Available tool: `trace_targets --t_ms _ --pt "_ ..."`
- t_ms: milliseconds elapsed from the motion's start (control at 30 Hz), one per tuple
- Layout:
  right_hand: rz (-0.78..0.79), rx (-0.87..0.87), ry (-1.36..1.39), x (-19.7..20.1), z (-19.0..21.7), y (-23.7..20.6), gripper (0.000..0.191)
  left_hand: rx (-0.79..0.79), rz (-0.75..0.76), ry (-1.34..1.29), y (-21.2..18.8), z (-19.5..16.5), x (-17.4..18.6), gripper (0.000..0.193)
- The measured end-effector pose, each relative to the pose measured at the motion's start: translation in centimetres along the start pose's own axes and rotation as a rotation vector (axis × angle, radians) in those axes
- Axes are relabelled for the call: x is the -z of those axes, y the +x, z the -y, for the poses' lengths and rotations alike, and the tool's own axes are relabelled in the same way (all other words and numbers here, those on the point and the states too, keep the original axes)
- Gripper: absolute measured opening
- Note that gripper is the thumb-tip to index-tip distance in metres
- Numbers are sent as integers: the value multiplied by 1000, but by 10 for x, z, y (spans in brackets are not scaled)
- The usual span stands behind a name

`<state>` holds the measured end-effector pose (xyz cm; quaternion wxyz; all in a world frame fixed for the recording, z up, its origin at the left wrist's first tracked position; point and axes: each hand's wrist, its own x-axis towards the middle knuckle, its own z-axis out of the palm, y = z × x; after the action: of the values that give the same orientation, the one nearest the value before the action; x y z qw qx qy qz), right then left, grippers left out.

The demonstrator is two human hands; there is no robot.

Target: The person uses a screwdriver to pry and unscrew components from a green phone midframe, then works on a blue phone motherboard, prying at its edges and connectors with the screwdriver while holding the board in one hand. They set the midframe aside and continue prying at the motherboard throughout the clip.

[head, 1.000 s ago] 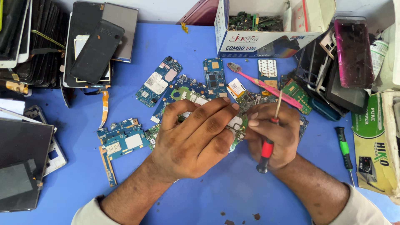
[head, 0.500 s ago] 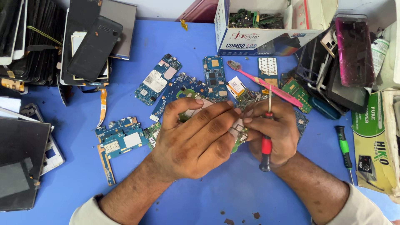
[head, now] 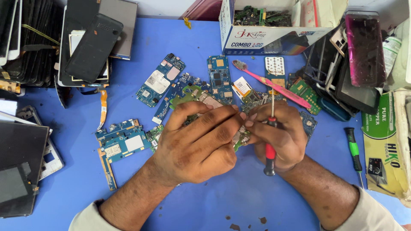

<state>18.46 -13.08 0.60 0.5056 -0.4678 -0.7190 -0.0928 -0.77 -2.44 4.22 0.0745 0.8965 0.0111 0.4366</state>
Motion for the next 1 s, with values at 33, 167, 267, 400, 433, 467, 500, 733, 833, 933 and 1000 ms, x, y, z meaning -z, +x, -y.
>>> trace_targets --t_ms 33,167,267,400,433,467,500,733,833,933,1000 --pt "-2 0 -6 0 0 0 18 -2 1 -3 0 0 0 23" --pt "-5 4 -21 -1 -1 -1 18 -7 6 -12 1 0 0 25" --pt "-12 4 -29 -2 -1 -2 21 -9 15 -22 1 0 1 26" --pt "-19 4 -19 -3 -2 -2 24 -3 21 -46 1 0 1 25" --pt "-20 2 -20 -3 -2 -2 24 -4 20 -43 1 0 1 25" --pt "-20 -1 -22 -3 -2 -3 24 -6 20 -42 1 0 1 25" --pt "-20 -3 -24 -4 -2 -2 24 -7 19 -40 1 0 0 25" --pt "-30 5 -28 -4 -1 -1 26 -2 28 -47 0 0 1 26" --pt "-23 -6 -22 -3 0 -1 27 -4 32 -45 0 1 1 26" --pt "-25 -5 -23 -4 0 0 27 -2 29 -44 0 0 1 26" --pt "-17 -11 -16 -3 1 0 26 1 27 -45 0 0 1 26"
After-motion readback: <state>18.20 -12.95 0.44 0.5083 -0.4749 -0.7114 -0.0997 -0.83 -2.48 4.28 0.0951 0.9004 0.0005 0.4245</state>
